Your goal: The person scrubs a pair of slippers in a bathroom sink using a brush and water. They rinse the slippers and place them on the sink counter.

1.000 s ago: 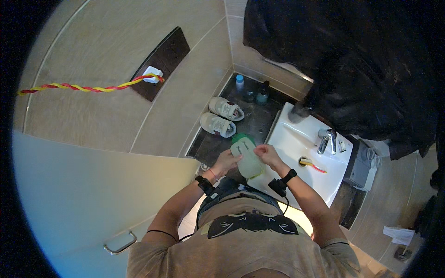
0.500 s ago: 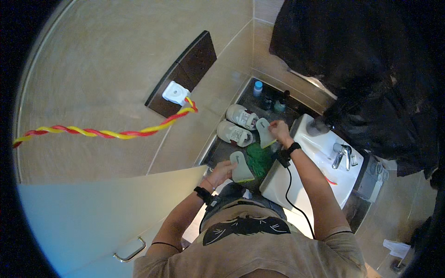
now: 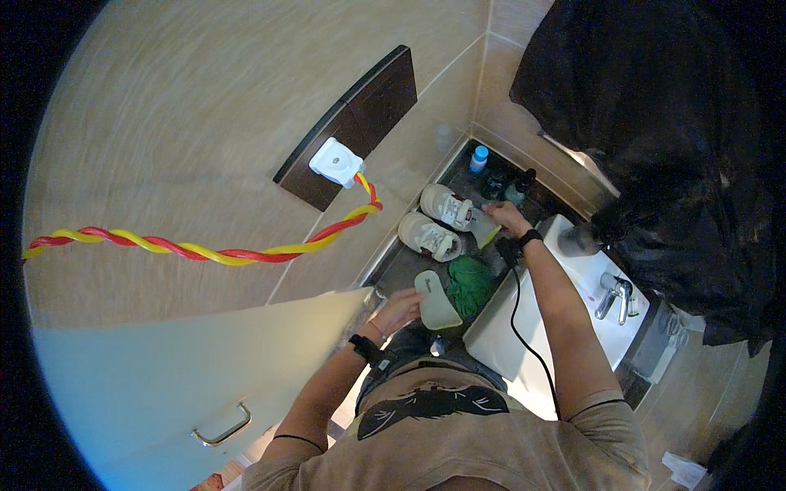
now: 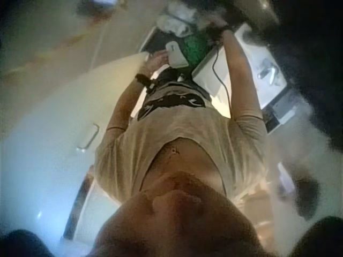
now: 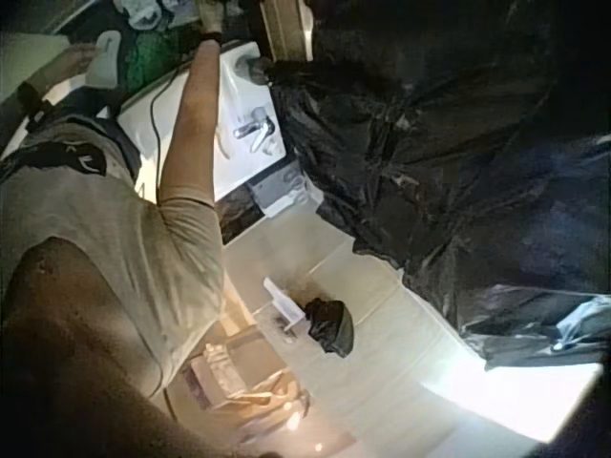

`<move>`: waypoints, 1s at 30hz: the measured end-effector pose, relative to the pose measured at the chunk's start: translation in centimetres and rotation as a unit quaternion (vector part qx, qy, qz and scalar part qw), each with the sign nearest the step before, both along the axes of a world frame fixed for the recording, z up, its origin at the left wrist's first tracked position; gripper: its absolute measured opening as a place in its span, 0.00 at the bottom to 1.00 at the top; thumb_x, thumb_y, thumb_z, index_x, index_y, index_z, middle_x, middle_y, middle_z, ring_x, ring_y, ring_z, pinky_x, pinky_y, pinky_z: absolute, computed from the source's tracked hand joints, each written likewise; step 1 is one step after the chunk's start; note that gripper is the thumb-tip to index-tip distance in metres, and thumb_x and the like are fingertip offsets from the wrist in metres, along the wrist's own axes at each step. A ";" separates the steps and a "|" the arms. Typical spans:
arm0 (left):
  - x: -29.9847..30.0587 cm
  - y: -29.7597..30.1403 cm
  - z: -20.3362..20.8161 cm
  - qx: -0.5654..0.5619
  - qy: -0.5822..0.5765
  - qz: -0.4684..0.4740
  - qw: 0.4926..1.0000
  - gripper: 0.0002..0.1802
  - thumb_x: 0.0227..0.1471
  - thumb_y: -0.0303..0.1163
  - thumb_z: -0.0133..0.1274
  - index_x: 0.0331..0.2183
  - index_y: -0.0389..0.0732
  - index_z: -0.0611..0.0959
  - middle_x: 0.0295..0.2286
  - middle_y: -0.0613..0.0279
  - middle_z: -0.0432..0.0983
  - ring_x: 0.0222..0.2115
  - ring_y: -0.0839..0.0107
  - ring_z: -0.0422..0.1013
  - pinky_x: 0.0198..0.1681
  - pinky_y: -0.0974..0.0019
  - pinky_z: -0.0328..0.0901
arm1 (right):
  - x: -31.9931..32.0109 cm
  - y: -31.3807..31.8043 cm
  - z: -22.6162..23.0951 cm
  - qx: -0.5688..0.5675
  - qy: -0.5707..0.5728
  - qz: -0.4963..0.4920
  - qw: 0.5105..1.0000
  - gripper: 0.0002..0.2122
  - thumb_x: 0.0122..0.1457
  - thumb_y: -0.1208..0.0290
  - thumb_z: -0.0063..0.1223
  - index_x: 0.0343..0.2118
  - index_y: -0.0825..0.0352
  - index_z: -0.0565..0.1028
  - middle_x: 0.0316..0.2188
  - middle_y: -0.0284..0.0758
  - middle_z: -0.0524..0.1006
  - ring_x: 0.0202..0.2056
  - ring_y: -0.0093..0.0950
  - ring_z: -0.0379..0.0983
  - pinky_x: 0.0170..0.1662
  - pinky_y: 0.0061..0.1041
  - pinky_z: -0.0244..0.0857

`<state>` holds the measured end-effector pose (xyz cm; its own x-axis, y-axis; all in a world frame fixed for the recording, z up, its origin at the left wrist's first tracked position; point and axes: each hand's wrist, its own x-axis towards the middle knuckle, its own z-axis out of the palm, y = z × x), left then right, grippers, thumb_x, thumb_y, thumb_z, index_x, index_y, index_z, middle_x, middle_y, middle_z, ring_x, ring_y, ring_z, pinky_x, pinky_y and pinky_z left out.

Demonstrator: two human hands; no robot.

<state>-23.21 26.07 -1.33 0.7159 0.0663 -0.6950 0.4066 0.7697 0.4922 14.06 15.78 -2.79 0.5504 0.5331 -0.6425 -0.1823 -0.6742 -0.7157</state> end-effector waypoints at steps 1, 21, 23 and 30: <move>0.2 0.0 -0.3 0.000 -0.005 -0.007 1.000 0.17 0.61 0.33 0.51 0.49 0.35 0.76 0.42 0.60 0.77 0.43 0.69 0.74 0.48 0.66 0.69 | -0.1 -0.6 0.1 0.020 0.046 -0.029 0.998 0.18 0.56 0.53 0.59 0.40 0.63 0.77 0.30 0.32 0.78 0.29 0.26 0.74 0.26 0.30 0.68; 5.1 0.3 1.7 0.079 -0.066 0.144 0.984 0.15 0.62 0.34 0.48 0.48 0.40 0.74 0.41 0.59 0.77 0.39 0.67 0.76 0.41 0.64 0.73 | 2.0 -2.5 4.8 0.165 0.065 0.037 0.983 0.10 0.58 0.72 0.54 0.43 0.62 0.76 0.32 0.25 0.78 0.32 0.18 0.74 0.32 0.23 0.70; 6.2 0.8 3.9 0.118 -0.071 0.187 0.973 0.14 0.63 0.34 0.47 0.48 0.41 0.74 0.41 0.59 0.78 0.39 0.66 0.77 0.40 0.64 0.73 | -0.6 -0.4 6.3 0.218 0.128 -0.066 0.965 0.09 0.60 0.70 0.55 0.43 0.60 0.76 0.36 0.26 0.78 0.34 0.19 0.75 0.33 0.23 0.71; 6.7 3.0 5.6 0.336 -0.007 0.174 0.926 0.14 0.59 0.31 0.52 0.46 0.40 0.74 0.36 0.60 0.79 0.36 0.71 0.77 0.33 0.67 0.75 | -7.2 3.6 -0.2 0.202 0.128 -0.148 0.960 0.12 0.50 0.73 0.65 0.36 0.63 0.72 0.30 0.31 0.77 0.31 0.25 0.76 0.31 0.28 0.73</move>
<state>-16.49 29.02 4.28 0.5781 0.7091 -0.4037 0.1812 0.3708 0.9109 6.89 19.37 -3.00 0.5681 0.6126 -0.5495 -0.5268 -0.2424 -0.8147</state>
